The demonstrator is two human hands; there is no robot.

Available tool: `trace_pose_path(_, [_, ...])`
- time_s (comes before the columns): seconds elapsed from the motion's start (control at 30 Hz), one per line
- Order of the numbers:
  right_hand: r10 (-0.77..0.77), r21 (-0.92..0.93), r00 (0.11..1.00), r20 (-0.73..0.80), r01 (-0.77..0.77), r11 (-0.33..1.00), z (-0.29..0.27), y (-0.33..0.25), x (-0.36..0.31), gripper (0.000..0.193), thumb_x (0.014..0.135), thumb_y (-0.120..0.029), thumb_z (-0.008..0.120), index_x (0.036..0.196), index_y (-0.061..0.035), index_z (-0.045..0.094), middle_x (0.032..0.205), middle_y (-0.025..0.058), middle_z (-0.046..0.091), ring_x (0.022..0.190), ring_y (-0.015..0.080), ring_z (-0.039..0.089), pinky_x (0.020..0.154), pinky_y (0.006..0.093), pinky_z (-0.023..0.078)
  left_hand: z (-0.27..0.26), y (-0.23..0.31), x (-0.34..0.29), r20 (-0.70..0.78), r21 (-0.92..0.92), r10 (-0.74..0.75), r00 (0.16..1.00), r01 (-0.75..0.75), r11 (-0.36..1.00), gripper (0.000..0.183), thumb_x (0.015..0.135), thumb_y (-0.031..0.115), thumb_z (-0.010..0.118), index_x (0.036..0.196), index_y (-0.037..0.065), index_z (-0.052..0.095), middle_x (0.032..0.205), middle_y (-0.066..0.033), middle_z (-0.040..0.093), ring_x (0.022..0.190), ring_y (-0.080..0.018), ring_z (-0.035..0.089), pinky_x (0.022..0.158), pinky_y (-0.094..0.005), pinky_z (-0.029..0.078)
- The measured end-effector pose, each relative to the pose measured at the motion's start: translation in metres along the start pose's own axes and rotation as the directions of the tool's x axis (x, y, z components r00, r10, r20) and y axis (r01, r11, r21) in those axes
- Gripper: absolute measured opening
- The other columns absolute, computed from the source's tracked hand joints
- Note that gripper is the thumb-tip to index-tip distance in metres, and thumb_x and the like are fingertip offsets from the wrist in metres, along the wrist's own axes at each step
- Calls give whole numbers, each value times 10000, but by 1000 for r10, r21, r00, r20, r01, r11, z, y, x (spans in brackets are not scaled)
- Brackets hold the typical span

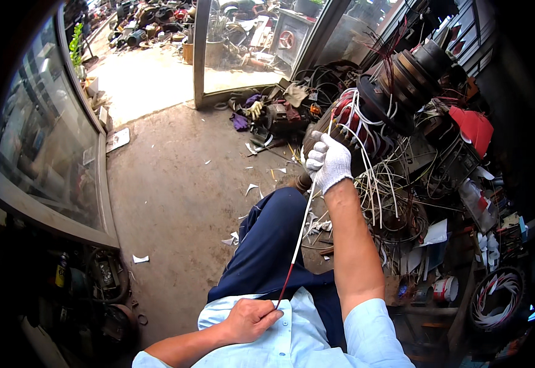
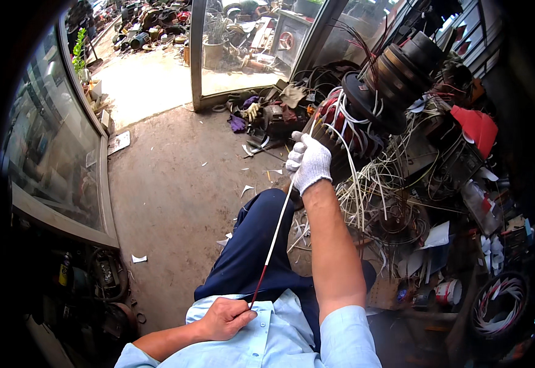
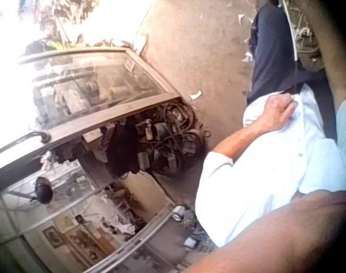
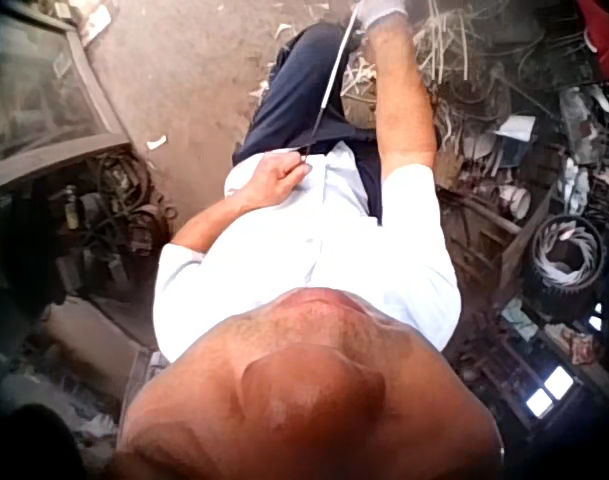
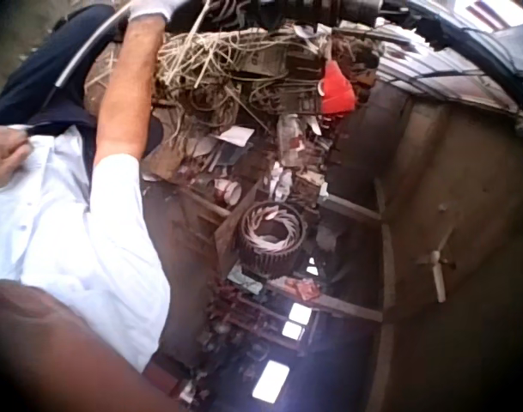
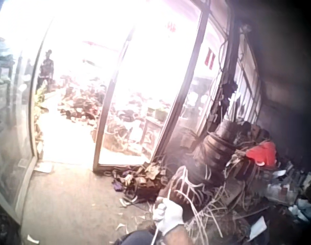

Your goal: The person strips insulation from the ends of several red wires using a small knife while sitting in a workshop. They handle each wire individually, scraping the surface with the tool, and eventually gather the wires together.

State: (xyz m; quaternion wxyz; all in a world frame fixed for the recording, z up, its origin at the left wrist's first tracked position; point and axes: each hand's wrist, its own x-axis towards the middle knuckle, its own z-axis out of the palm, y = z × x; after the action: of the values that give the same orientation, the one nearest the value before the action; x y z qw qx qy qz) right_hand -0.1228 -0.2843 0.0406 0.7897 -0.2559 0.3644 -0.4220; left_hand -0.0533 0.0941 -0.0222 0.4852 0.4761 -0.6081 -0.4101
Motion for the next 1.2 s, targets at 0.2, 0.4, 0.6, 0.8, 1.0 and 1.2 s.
trace_pose_path(0.2, [16,-43,1000,18,-16,999,-11,-43,55,173,1083,-200,464,1051,-83,587,630,-80,382,443,57,322,387,240,275,-6,-10,-3,97,12,-88,991,87,996,376,982,226,686,710,18,533,629,-135,531,560,-328,559,542,-425,439])
trace_pose_path(0.4, [-129,-162,991,20,130,978,-3,7,-31,155,1031,-174,580,1120,-58,629,771,-9,608,550,85,529,471,224,431,-49,-37,27,210,72,-323,923,315,946,296,995,287,686,966,-3,736,930,-118,650,824,-256,652,720,-363,530])
trace_pose_path(0.6, [-7,-231,985,-170,-33,972,-24,91,-211,343,1080,-126,493,1405,-36,553,755,3,578,566,56,511,534,217,459,-63,-57,135,117,-442,-279,953,302,845,774,1048,603,500,1498,-27,477,1179,-96,685,980,-154,644,798,-296,516])
trace_pose_path(0.8, [267,-70,963,28,-265,962,-22,107,-259,296,1088,-145,506,1356,-40,574,794,0,576,630,63,523,579,232,496,-40,-8,275,101,-648,-298,949,290,704,312,1095,344,547,1219,59,573,970,-76,702,713,-161,648,561,-282,516])
trace_pose_path(1.0, [-562,-582,640,524,751,311,-30,155,-215,187,1032,-110,569,1167,-21,662,715,103,638,603,247,667,542,360,522,-100,18,349,-74,-484,-380,922,300,822,220,1102,231,514,916,122,555,692,17,506,488,-74,401,404,-237,305])
trace_pose_path(1.2, [-316,-698,666,676,716,17,1,128,-185,162,919,-203,614,894,-46,647,712,154,665,621,340,701,513,461,535,-156,-14,389,-149,558,26,989,62,827,404,1016,228,673,1353,6,662,813,-39,719,696,-86,647,582,-249,473])
